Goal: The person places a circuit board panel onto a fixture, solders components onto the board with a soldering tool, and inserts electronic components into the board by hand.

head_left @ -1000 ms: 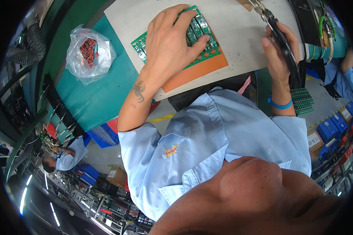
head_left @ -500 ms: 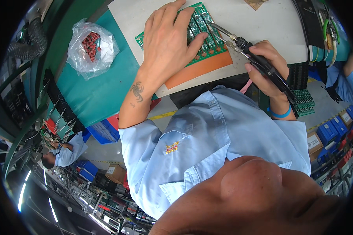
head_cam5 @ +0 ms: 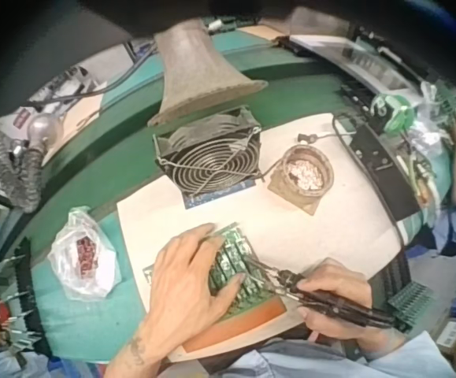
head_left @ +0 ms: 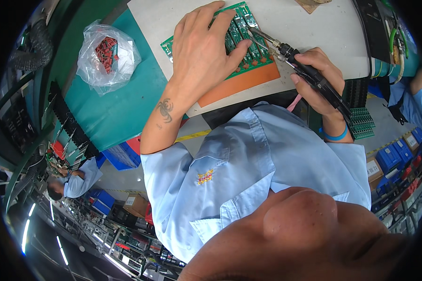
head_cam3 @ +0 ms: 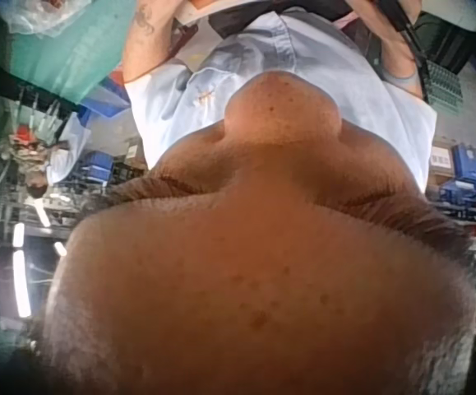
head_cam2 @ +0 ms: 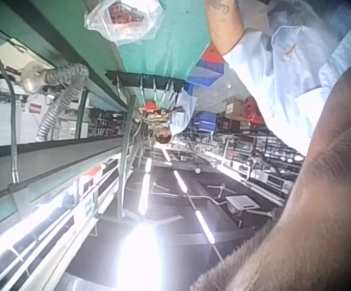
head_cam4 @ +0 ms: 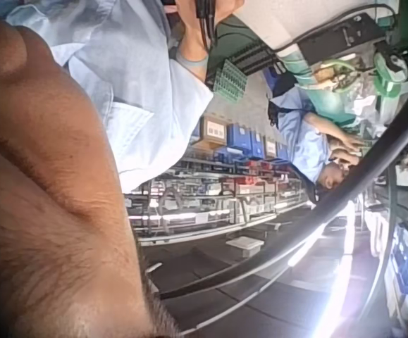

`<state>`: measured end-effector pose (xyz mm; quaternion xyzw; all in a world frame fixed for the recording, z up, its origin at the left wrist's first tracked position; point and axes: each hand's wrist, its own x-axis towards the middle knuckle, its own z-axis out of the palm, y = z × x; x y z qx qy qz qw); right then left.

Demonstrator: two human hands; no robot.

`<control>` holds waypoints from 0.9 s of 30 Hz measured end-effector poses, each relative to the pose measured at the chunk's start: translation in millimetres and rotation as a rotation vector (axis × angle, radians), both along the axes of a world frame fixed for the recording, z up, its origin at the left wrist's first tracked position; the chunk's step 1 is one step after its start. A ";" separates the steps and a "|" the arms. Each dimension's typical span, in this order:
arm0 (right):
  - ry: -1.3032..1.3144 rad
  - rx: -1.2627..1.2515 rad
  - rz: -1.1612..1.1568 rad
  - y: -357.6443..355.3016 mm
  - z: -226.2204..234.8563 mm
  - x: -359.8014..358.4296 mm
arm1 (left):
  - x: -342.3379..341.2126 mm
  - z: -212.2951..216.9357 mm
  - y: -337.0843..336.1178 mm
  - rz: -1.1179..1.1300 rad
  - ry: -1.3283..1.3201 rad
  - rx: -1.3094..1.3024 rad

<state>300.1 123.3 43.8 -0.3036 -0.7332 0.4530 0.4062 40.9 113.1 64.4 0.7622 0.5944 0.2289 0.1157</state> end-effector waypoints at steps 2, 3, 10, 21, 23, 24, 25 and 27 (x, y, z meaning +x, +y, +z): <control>0.002 0.006 0.002 0.2 -0.9 -0.3 | -0.3 -0.5 0.2 -0.002 -0.003 0.003; 0.005 0.014 0.005 0.4 -1.5 -0.5 | -0.5 -0.5 0.2 -0.002 -0.003 0.005; 0.054 -0.009 -0.033 -4.5 -4.8 3.7 | -1.7 4.1 -0.2 -0.004 0.037 0.000; 0.048 0.025 -0.006 -6.9 -4.2 4.2 | -2.6 3.6 -2.3 0.018 0.045 -0.017; 0.052 0.040 0.013 -8.8 -2.3 4.6 | -5.1 -3.7 -1.5 0.005 0.043 -0.009; 0.055 0.047 0.023 -9.4 -1.7 4.5 | -6.4 -6.9 -1.2 -0.002 0.043 -0.005; 0.059 0.054 0.033 -9.5 -1.5 3.8 | -7.5 -8.1 -1.7 -0.008 0.043 -0.001; 0.056 0.043 0.027 -9.6 -0.3 0.2 | -9.3 -5.1 -2.5 -0.009 0.039 -0.016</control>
